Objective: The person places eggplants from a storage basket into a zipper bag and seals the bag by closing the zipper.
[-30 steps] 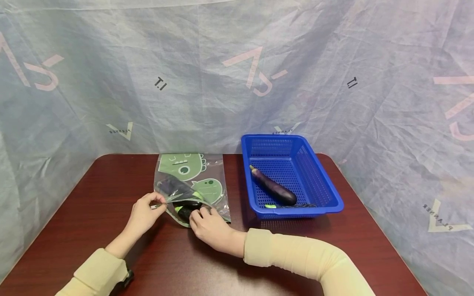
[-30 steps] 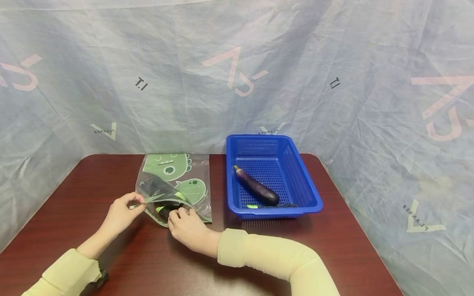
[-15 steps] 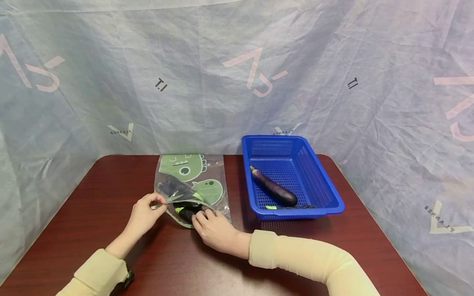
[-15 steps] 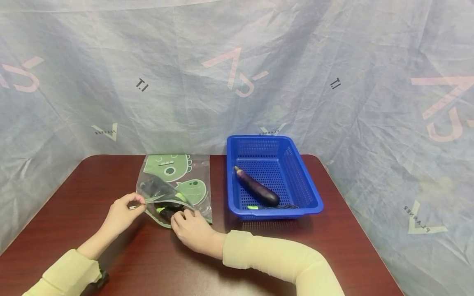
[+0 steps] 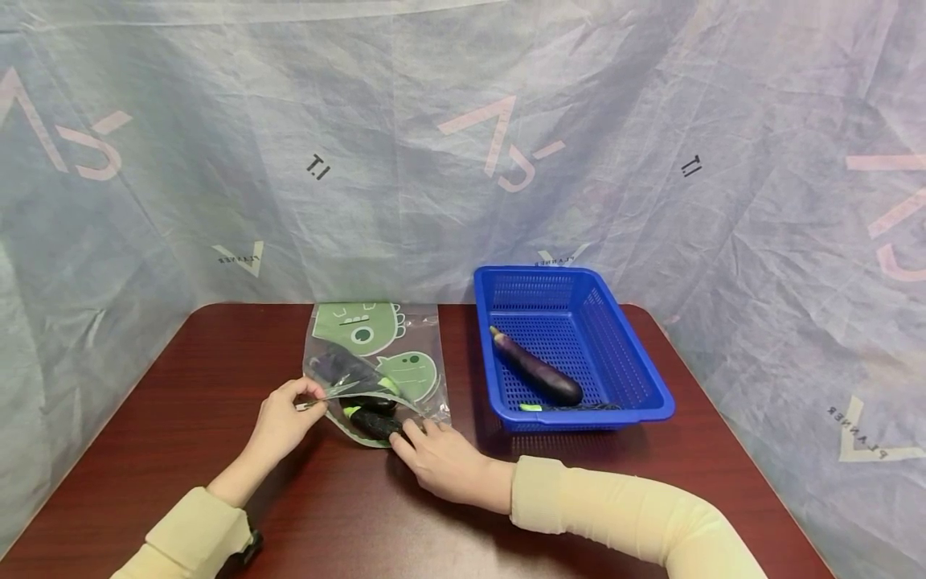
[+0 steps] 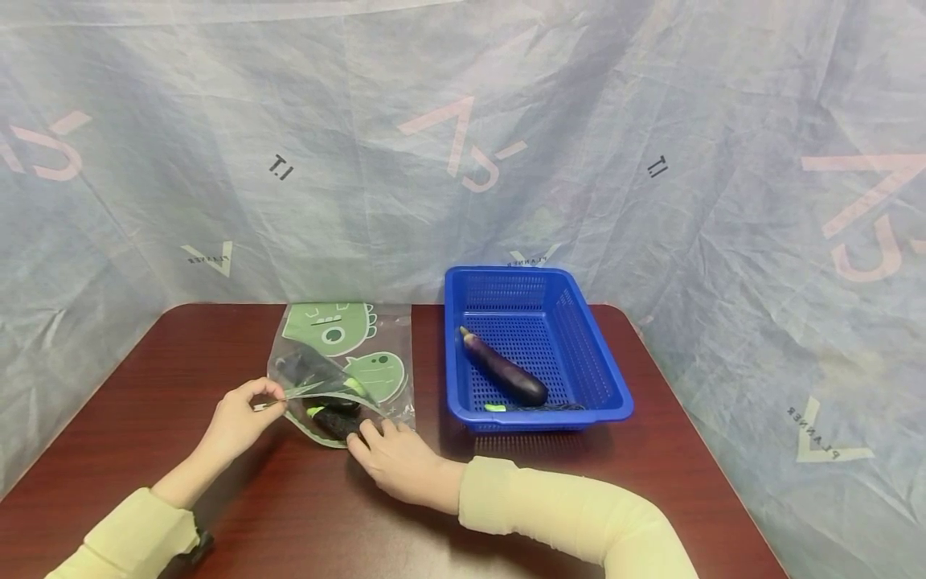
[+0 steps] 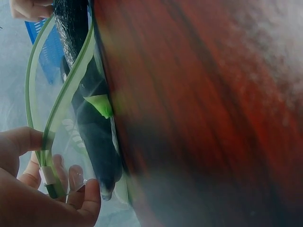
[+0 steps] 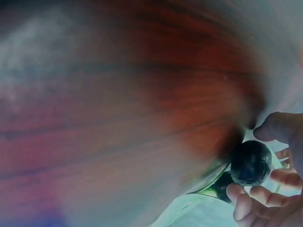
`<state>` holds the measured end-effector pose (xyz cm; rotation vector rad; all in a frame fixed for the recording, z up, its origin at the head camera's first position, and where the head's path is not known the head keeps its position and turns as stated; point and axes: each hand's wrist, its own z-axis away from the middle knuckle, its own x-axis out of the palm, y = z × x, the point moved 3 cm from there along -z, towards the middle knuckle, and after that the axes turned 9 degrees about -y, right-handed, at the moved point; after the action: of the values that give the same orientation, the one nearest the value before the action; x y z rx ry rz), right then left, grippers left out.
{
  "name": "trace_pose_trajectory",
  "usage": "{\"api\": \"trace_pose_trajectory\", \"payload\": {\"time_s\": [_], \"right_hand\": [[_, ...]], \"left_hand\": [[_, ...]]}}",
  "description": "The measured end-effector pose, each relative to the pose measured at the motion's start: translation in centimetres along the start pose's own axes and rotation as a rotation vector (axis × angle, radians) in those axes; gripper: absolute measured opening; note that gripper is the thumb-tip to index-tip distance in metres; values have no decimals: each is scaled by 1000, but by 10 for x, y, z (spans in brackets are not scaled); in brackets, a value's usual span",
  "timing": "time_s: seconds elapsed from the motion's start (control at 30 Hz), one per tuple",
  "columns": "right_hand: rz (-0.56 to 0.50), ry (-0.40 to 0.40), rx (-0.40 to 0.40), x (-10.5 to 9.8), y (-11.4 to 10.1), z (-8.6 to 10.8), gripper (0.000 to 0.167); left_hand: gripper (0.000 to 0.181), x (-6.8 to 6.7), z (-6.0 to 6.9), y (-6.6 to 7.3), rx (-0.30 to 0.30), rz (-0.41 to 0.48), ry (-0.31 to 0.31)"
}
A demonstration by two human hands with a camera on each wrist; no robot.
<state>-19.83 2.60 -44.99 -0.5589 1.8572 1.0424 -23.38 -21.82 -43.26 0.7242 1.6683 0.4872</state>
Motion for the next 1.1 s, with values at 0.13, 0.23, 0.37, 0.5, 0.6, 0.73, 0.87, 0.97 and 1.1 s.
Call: {"api": "trace_pose_trajectory", "payload": {"time_s": [0.13, 0.23, 0.37, 0.5, 0.6, 0.73, 0.87, 0.97, 1.1], "right_hand": [[-3, -17, -7, 2, 1, 1, 34], [2, -22, -14, 2, 2, 0, 31], [12, -5, -23, 1, 3, 0, 28], [27, 14, -31, -1, 3, -1, 23], [32, 26, -35, -4, 4, -2, 20], [29, 26, -43, -7, 3, -4, 19], [40, 21, -49, -8, 2, -8, 25], [50, 15, -51, -8, 0, -11, 30], [62, 5, -48, -9, -2, -16, 34]], "left_hand": [[8, -1, -1, 0, 2, 10, -8], [8, -1, -1, 0, 4, 11, -12], [8, -1, -1, 0, 2, 8, -9], [8, -1, -1, -1, 2, 3, -6], [8, 0, -1, 0, 4, 7, -12], [8, -1, -1, -1, 1, 11, -22], [9, -1, -2, -1, -1, 15, -25], [10, 0, -2, -1, 3, 18, -25], [10, 0, -1, 1, 12, 23, -22]]}}
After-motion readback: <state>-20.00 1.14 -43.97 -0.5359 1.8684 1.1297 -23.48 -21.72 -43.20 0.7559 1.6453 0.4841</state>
